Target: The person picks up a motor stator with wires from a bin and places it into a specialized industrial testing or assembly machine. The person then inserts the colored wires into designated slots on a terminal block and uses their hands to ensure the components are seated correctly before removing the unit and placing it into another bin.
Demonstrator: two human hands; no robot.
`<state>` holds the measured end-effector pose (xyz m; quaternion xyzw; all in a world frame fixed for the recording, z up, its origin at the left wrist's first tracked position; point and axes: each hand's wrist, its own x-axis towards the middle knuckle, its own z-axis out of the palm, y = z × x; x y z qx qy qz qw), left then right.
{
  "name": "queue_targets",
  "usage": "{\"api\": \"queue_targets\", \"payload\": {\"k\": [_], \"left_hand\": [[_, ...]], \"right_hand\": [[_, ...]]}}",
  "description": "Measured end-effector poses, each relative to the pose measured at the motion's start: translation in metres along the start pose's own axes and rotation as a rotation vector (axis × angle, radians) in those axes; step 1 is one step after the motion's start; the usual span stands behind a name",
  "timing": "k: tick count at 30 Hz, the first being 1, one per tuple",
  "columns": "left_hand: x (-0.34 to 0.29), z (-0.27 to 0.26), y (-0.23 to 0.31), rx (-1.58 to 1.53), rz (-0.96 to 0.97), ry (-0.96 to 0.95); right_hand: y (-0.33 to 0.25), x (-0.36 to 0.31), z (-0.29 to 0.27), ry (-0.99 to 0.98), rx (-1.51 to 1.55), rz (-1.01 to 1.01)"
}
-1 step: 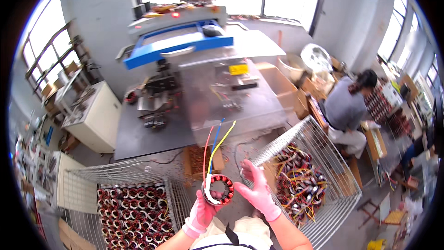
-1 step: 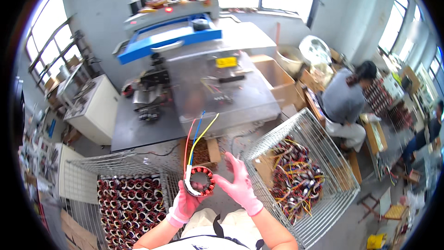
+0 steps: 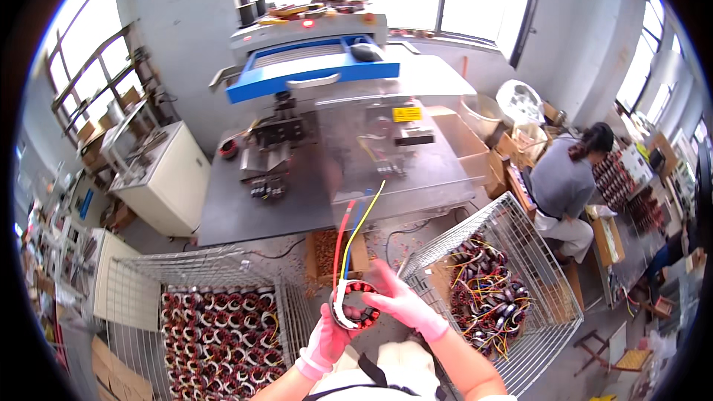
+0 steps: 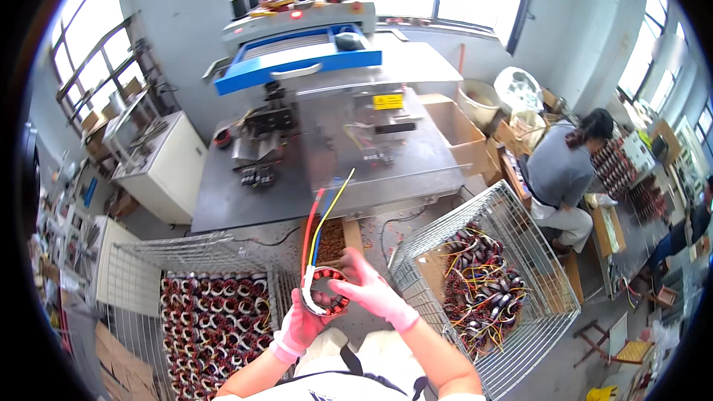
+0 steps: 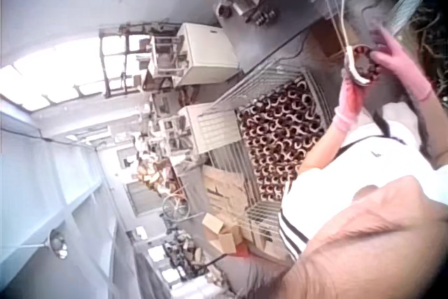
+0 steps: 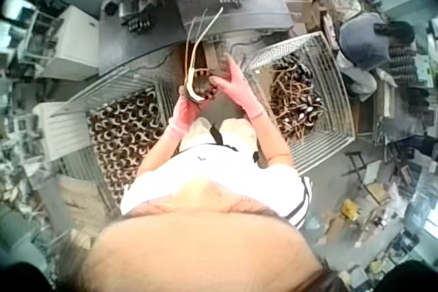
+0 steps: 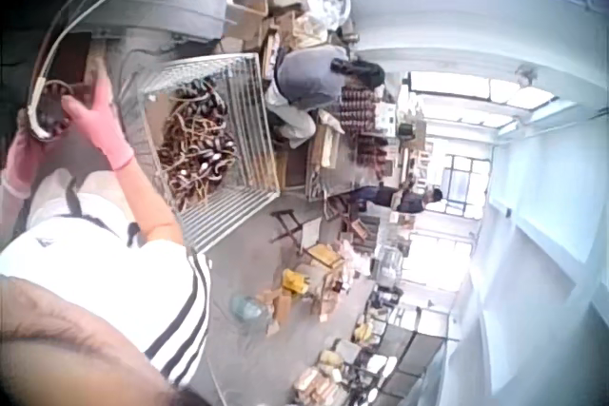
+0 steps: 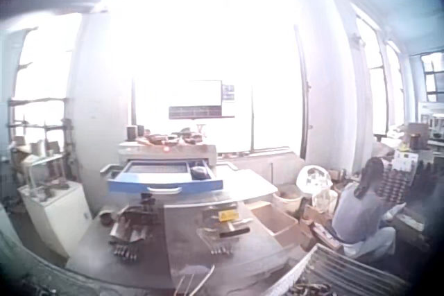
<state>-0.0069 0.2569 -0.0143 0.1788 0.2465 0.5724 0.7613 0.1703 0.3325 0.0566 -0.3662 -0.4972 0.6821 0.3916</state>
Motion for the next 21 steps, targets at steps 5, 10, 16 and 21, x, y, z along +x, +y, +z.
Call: {"api": "queue_targets", "payload": {"k": [5, 10, 16, 21], "left_hand": [[-0.049, -0.024, 0.052, 0.436, 0.078, 0.215], [-0.036, -0.068, 0.085, 0.276, 0.267, 0.151], [0.018, -0.036, 0.122, -0.004, 0.692, 0.347], [0.058, -0.056, 0.190, -0.446, 0.882, 0.335]], "right_hand": [[0.015, 0.026, 0.055, -0.326, -0.237, 0.302], [-0.002, 0.056, 0.090, -0.554, -0.666, 0.229], [-0.019, 0.094, 0.091, -0.363, -0.572, 0.260], [-0.033, 0.124, 0.056, -0.284, -0.625, -0.021]]}}
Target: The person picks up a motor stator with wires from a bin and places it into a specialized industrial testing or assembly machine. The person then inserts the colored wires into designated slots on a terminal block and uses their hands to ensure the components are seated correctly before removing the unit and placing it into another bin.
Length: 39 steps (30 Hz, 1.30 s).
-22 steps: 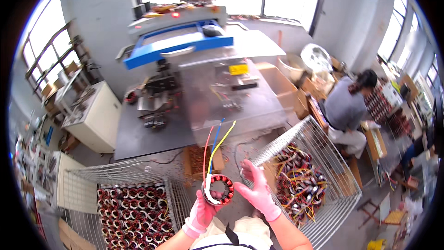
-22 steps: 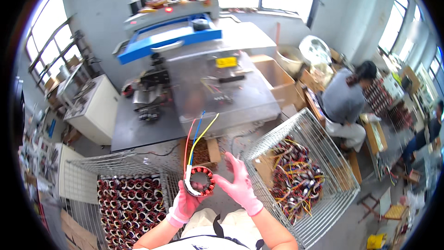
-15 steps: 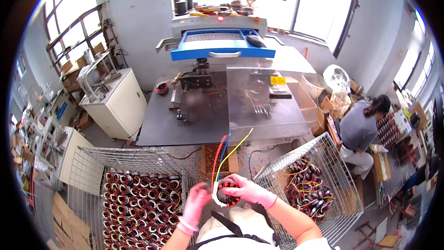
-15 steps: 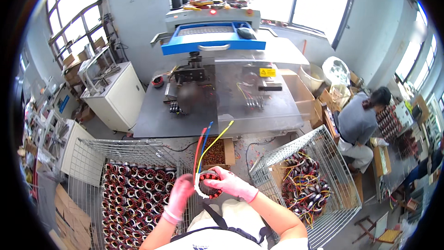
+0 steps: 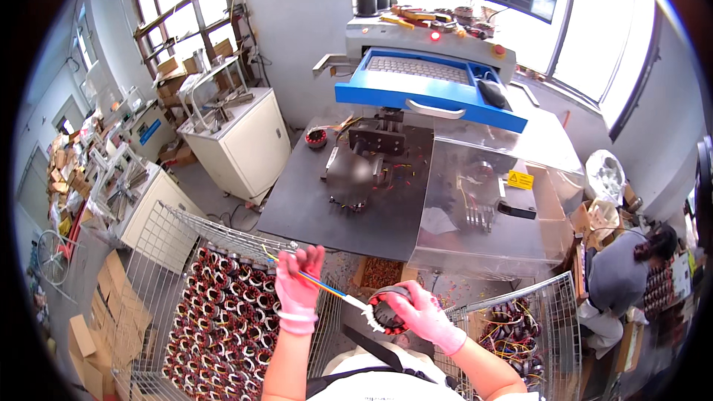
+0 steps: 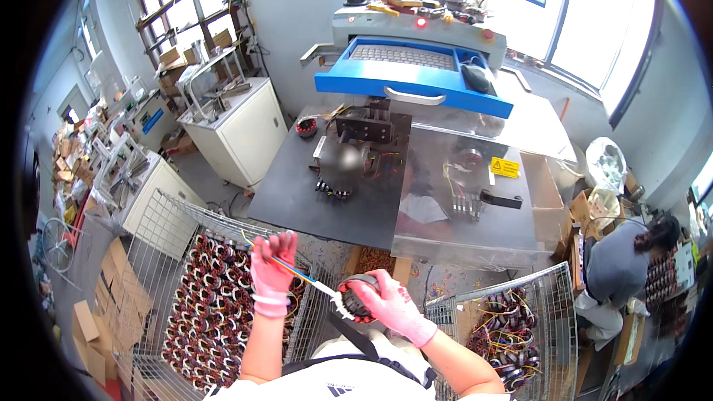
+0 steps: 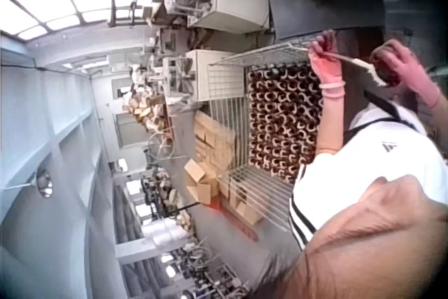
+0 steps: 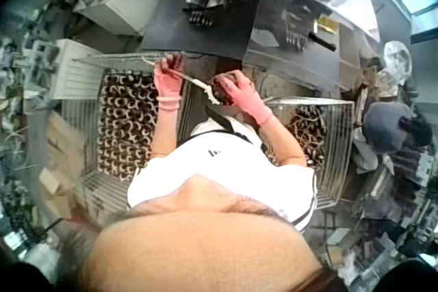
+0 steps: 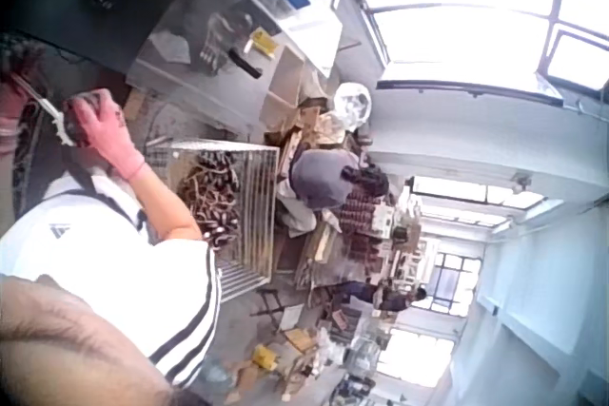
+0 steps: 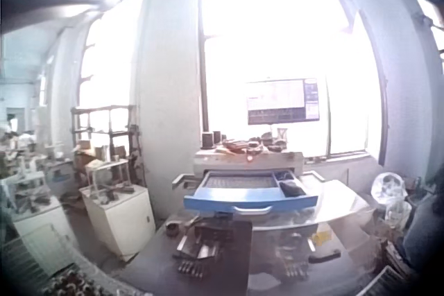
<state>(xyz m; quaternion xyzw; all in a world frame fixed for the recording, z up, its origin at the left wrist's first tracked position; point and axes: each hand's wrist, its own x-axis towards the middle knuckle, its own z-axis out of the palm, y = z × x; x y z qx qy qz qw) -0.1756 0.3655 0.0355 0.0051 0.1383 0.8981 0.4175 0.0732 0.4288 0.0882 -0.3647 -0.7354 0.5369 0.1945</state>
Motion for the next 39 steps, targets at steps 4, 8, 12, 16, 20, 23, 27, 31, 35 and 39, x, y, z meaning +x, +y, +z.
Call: {"api": "queue_targets", "payload": {"k": [4, 8, 12, 16, 20, 23, 27, 31, 35, 39], "left_hand": [[0.057, -0.023, 0.098, 0.471, 0.459, 0.131], [0.048, -0.070, 0.072, 1.723, 0.027, -0.412], [0.053, -0.046, 0.012, 2.122, -0.272, -0.603], [0.123, 0.020, 0.022, 1.415, -0.084, -0.144], [0.174, 0.045, 0.018, 1.134, -0.126, -0.109], [0.210, 0.043, 0.016, 1.091, -0.217, -0.028], [0.255, 0.010, 0.021, 0.950, -0.313, 0.016], [0.277, 0.011, 0.034, 1.058, -0.426, 0.005], [0.279, 0.006, 0.047, 0.996, -0.246, 0.039], [0.252, -0.007, 0.046, 1.063, -0.217, -0.118]], "right_hand": [[0.016, 0.011, -0.049, 0.019, 0.002, 0.195], [0.036, 0.067, -0.035, 0.109, 0.075, 0.180], [0.029, 0.127, -0.024, 0.058, 0.032, 0.167], [0.015, 0.177, 0.005, 0.082, -0.032, 0.184], [0.001, 0.217, 0.026, 0.109, -0.103, 0.212], [-0.013, 0.238, 0.043, 0.158, -0.155, 0.210], [-0.028, 0.261, 0.059, 0.178, -0.232, 0.152], [-0.024, 0.283, 0.063, 0.155, -0.338, 0.130], [0.002, 0.317, 0.058, 0.226, -0.572, -0.105], [0.023, 0.362, 0.050, 0.293, -0.626, -0.121]]}}
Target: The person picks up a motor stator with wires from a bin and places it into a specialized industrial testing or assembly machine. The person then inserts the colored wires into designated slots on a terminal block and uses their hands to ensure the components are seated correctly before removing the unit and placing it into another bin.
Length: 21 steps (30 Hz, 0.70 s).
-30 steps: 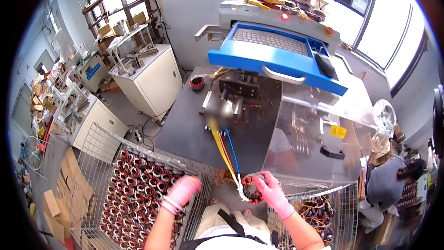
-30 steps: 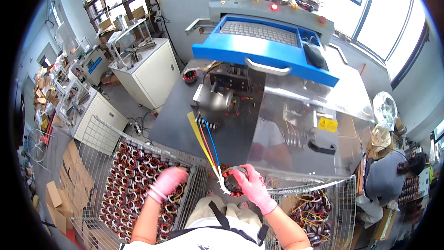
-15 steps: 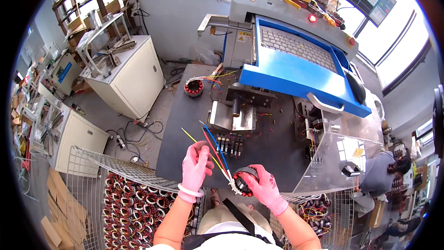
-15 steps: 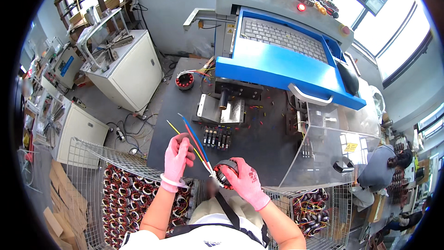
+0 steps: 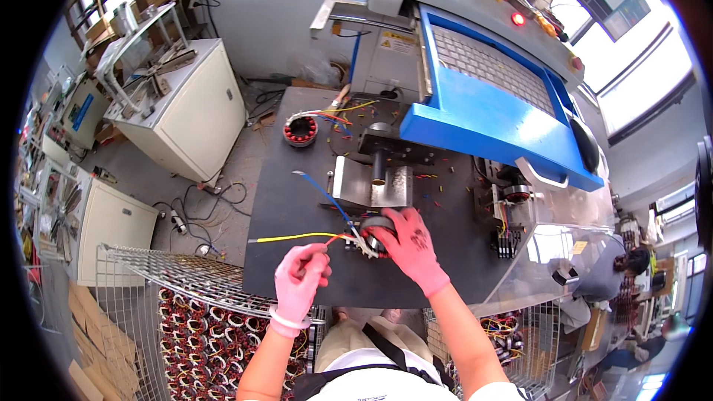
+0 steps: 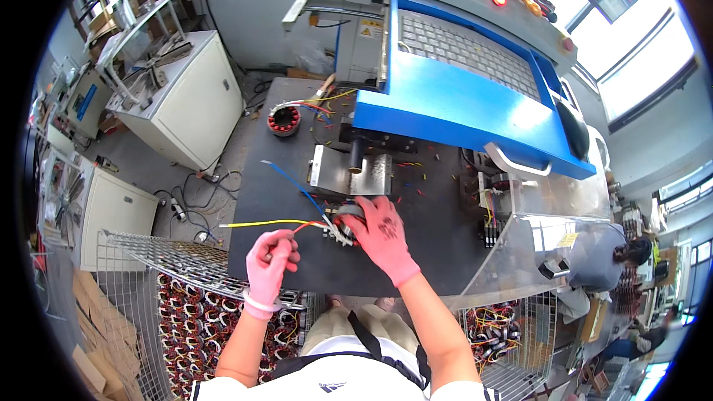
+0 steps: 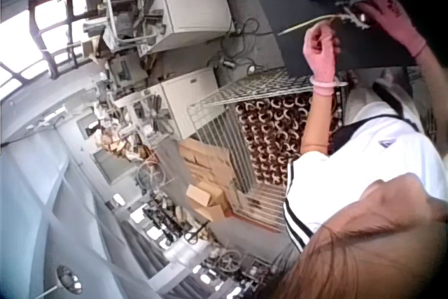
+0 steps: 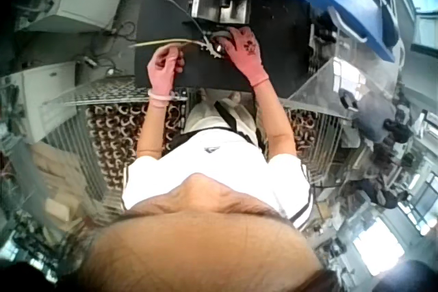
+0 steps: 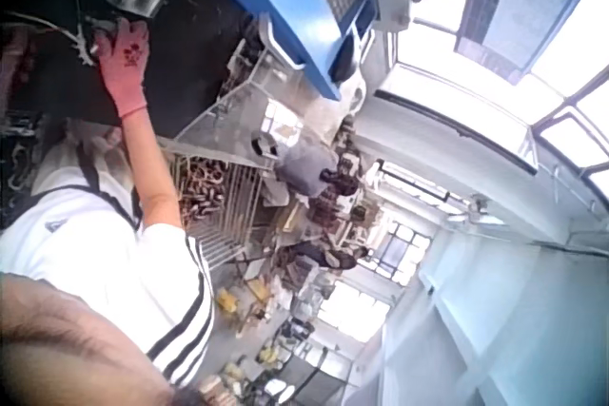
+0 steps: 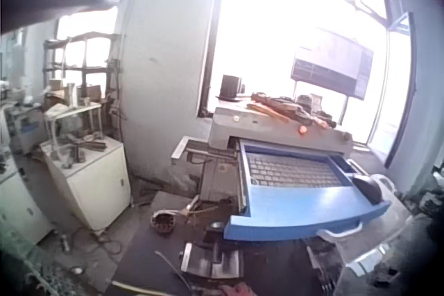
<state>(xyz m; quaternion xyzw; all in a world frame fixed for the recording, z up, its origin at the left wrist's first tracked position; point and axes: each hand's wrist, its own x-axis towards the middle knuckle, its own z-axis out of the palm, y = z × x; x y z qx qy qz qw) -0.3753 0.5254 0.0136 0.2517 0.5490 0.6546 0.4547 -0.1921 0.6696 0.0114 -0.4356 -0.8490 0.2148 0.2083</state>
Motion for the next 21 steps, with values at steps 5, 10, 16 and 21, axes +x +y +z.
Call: {"api": "queue_targets", "payload": {"k": [5, 10, 16, 21], "left_hand": [[0.018, -0.007, -0.015, 0.100, 0.033, 0.093], [0.058, -0.016, 0.053, 1.294, 0.849, -0.038], [0.111, -0.066, 0.096, 1.054, -0.006, -0.776], [0.074, -0.090, 0.028, 0.499, -0.503, -0.741]], "right_hand": [[0.023, 0.029, 0.009, -0.060, -0.016, -0.067], [0.004, 0.016, -0.014, -0.156, 0.017, -0.172], [-0.005, 0.009, -0.034, -0.276, 0.182, -0.239], [0.003, 0.008, -0.043, -0.311, 0.346, -0.093]]}}
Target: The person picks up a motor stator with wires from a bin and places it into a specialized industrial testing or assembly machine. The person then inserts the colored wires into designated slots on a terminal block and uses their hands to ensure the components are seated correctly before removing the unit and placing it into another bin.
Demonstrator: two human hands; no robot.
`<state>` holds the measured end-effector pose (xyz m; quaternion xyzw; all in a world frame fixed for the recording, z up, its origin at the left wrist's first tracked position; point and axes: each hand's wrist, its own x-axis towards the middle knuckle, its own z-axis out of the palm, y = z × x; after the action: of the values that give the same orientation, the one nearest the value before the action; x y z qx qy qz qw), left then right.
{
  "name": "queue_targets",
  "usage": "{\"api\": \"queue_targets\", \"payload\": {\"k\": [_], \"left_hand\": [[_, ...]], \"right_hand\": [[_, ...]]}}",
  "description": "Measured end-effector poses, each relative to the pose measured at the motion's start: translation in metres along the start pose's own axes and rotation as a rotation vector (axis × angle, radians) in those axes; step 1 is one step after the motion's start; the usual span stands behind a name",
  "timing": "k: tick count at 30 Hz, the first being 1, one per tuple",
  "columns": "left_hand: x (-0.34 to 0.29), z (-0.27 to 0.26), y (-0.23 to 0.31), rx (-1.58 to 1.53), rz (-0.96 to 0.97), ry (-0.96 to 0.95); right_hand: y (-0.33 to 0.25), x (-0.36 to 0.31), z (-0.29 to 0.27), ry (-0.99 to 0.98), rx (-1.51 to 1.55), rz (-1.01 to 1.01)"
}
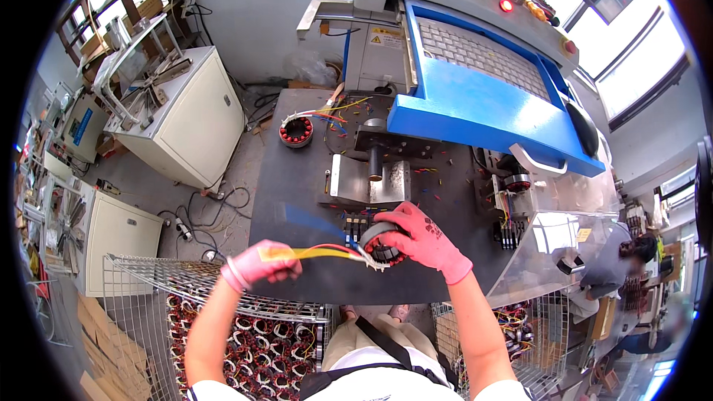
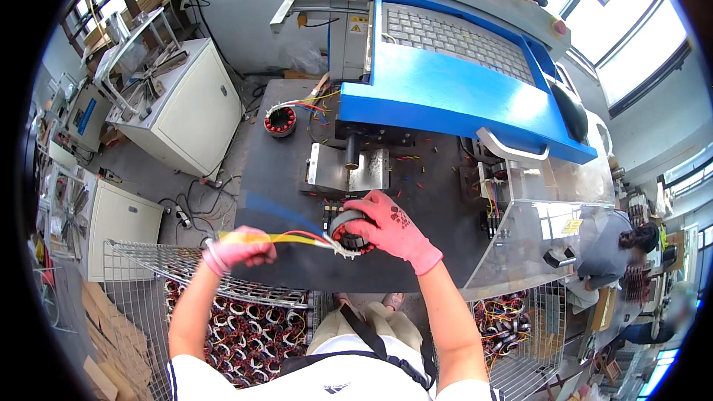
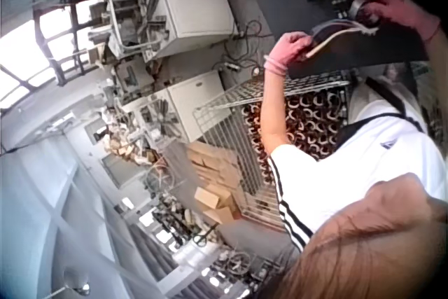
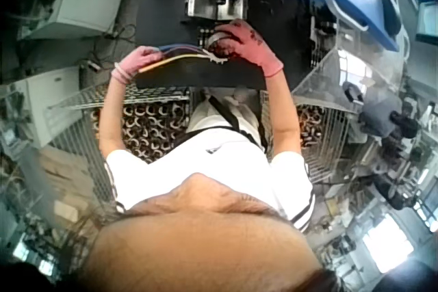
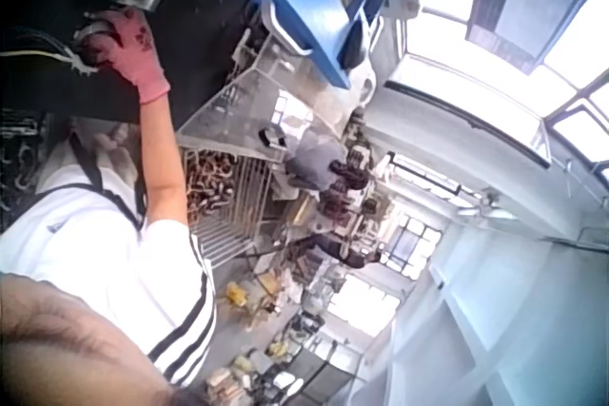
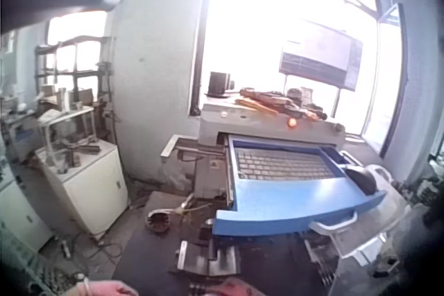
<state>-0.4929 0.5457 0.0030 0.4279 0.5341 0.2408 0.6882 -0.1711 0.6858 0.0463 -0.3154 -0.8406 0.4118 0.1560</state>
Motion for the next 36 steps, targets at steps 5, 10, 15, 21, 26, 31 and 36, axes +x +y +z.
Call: {"api": "queue_targets", "payload": {"k": [5, 10, 15, 21, 26, 31, 36], "left_hand": [[0.016, 0.105, -0.059, -0.361, 0.094, 0.352], [0.055, 0.146, -0.027, -0.482, 0.198, 0.613], [0.086, 0.140, -0.013, -0.169, 0.258, 0.726], [0.102, 0.123, -0.009, -0.065, 0.240, 0.782], [0.105, 0.118, -0.014, 0.016, 0.234, 0.817], [0.109, 0.115, -0.009, -0.015, 0.213, 0.791], [0.109, 0.120, -0.001, -0.011, 0.190, 0.799]], "right_hand": [[0.025, 0.027, 0.015, 0.297, -0.124, 0.104], [0.052, 0.072, 0.031, 0.376, -0.265, 0.003], [0.062, 0.107, 0.022, 0.353, -0.362, -0.049], [0.079, 0.122, 0.020, 0.359, -0.412, -0.055], [0.087, 0.125, 0.024, 0.405, -0.370, -0.069], [0.087, 0.127, 0.022, 0.402, -0.390, -0.050], [0.080, 0.120, 0.012, 0.473, -0.451, -0.128]]}}
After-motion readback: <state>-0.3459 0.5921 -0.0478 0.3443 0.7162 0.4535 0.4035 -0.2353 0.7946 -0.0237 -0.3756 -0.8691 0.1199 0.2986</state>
